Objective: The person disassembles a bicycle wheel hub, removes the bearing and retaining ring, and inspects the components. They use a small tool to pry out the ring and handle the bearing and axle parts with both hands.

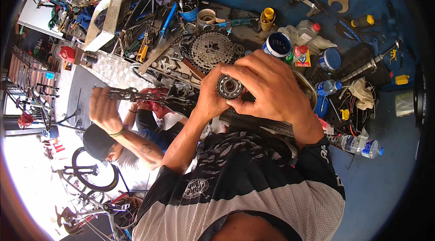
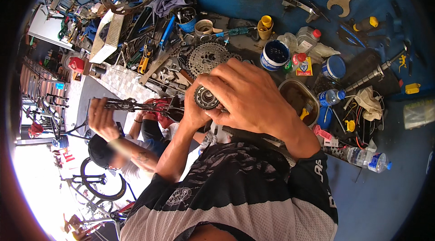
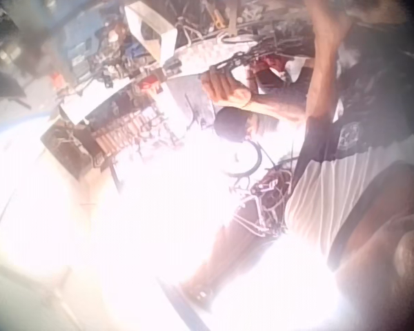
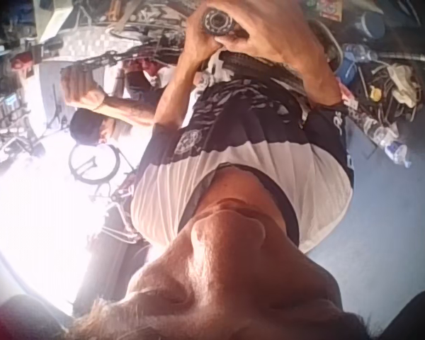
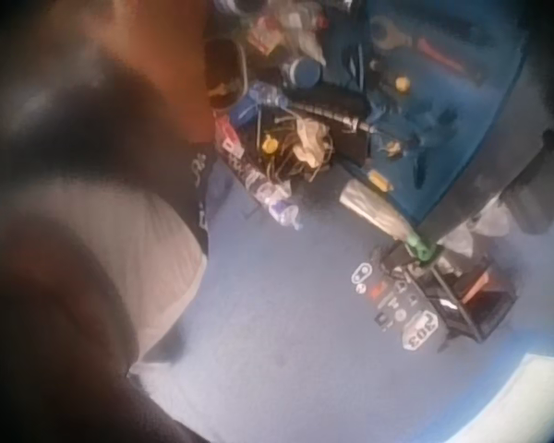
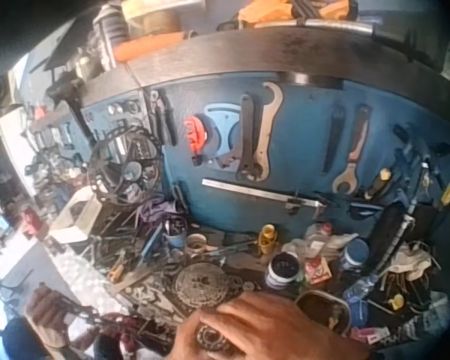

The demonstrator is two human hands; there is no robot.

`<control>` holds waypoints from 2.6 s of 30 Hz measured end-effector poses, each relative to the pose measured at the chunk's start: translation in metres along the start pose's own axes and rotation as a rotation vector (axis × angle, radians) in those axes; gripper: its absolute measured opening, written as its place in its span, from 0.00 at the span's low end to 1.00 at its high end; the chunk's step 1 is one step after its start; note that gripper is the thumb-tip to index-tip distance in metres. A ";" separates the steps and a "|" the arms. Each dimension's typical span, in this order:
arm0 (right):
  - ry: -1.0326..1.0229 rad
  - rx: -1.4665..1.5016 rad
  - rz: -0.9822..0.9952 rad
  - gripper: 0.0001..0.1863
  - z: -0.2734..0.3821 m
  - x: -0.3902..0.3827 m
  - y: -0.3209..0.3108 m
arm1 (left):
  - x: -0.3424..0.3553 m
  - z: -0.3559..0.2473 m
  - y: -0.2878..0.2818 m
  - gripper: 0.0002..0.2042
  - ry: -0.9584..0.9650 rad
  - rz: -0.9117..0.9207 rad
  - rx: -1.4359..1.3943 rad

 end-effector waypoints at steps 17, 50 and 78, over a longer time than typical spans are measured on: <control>0.058 0.201 0.007 0.41 0.003 0.006 0.000 | -0.006 -0.007 -0.013 0.17 -0.008 -0.109 -0.048; 0.058 0.087 -0.027 0.40 0.020 0.006 -0.001 | -0.008 -0.020 -0.018 0.19 -0.021 -0.171 0.167; 0.118 0.297 0.010 0.31 0.006 0.006 0.013 | -0.004 -0.011 -0.014 0.14 0.026 -0.120 0.184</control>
Point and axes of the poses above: each hand's wrist, its own x-axis towards the middle knuckle, its own y-axis out of the palm, z = x × y, the point moved 8 cm from there along x, towards the middle knuckle, and after that the axes turned 12 degrees about -y, right-handed, at the moved point
